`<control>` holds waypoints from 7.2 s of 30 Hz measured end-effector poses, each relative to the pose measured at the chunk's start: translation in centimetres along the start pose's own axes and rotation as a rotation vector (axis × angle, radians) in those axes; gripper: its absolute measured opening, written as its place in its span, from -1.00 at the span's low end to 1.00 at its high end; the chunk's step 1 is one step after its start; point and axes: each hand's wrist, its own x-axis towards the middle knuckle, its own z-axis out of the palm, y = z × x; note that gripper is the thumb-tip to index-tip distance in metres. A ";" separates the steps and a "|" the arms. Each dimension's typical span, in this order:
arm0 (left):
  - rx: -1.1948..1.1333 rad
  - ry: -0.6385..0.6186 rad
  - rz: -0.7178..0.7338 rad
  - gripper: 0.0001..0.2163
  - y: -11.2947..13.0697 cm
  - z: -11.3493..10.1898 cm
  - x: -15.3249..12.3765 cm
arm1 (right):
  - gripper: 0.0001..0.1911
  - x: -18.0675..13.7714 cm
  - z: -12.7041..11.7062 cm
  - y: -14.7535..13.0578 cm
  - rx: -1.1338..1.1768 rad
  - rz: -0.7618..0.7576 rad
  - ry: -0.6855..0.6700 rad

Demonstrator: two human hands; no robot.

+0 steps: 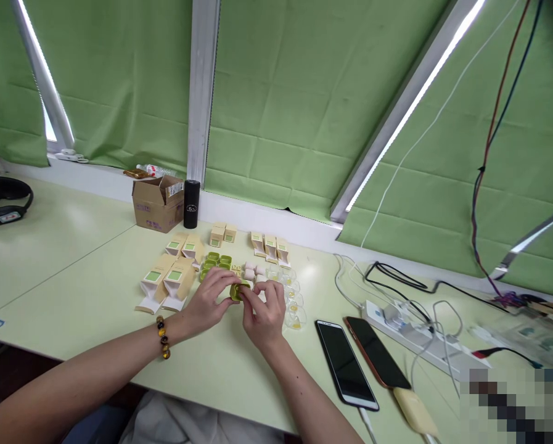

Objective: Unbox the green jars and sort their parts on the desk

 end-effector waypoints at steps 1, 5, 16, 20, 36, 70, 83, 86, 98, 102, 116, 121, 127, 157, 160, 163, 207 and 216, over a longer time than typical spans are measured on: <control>0.006 -0.001 0.016 -0.63 0.1 0.0 0.0 | -0.74 0.0 0.0 -0.1 -0.018 -0.003 -0.003; 0.004 -0.013 0.041 -0.61 0.3 -0.1 0.1 | -0.74 0.0 0.2 -0.3 -0.047 -0.007 -0.008; -0.003 -0.027 0.038 -0.60 0.2 -0.1 0.0 | -0.78 -0.2 0.6 -0.2 0.019 0.010 -0.012; -0.009 -0.001 0.020 -0.61 0.2 0.0 -0.1 | -0.79 -0.2 0.7 -0.2 0.006 -0.010 -0.001; -0.030 0.051 -0.048 -0.69 0.0 0.3 -0.1 | -0.82 0.1 0.1 -0.3 -0.038 -0.144 0.026; 0.015 0.147 -0.218 -0.62 -0.8 0.3 0.3 | -0.77 0.0 -0.3 -0.2 0.006 -0.194 0.101; -0.108 0.326 -0.533 -0.82 -2.2 -0.5 1.3 | -0.84 -0.9 1.7 0.9 0.002 0.070 -0.150; -0.147 0.338 -0.578 -0.82 -2.6 -0.5 1.4 | -0.83 -1.6 2.6 1.2 -0.060 0.084 -0.252; -0.117 0.307 -0.530 -0.93 -2.6 -0.6 1.3 | -0.86 -3.4 4.2 2.1 -0.326 0.085 -0.467; -0.333 0.297 -0.624 -0.83 -2.9 -0.2 1.4 | -0.88 -3.4 4.5 2.3 -0.359 0.076 -0.506; -0.879 0.268 -0.889 -0.53 -2.2 0.2 2.0 | -0.86 -3.2 4.3 1.9 -0.314 0.037 -0.466; -0.669 0.294 -0.780 -0.60 -2.9 -0.4 2.2 | -0.86 -3.4 3.6 1.8 -0.267 0.027 -0.458; 0.037 0.053 -0.395 -0.85 -1.8 -3.5 3.6 | -0.85 -3.4 2.7 2.2 -0.241 0.089 -0.466; 0.563 -0.479 -0.151 -0.72 -2.0 -1.7 -0.8 | -0.86 -3.4 3.0 1.6 -0.262 0.040 -0.647; 0.547 -0.464 -0.156 -0.72 -2.1 -1.6 -0.9 | -0.85 -3.3 3.0 1.5 -0.269 0.042 -0.649; 0.556 -0.474 -0.155 -0.74 -2.1 -1.6 -0.9 | -0.85 -3.3 3.1 1.5 -0.271 0.043 -0.650; 0.664 -0.172 -0.118 -0.76 -2.6 -7.8 8.7 | -0.89 -2.5 1.8 -1.5 -0.179 0.133 -0.805; 0.735 -0.518 -0.217 -0.64 -12.1 -3.4 15.9 | -0.85 -2.4 1.0 -2.9 0.003 -0.039 -0.958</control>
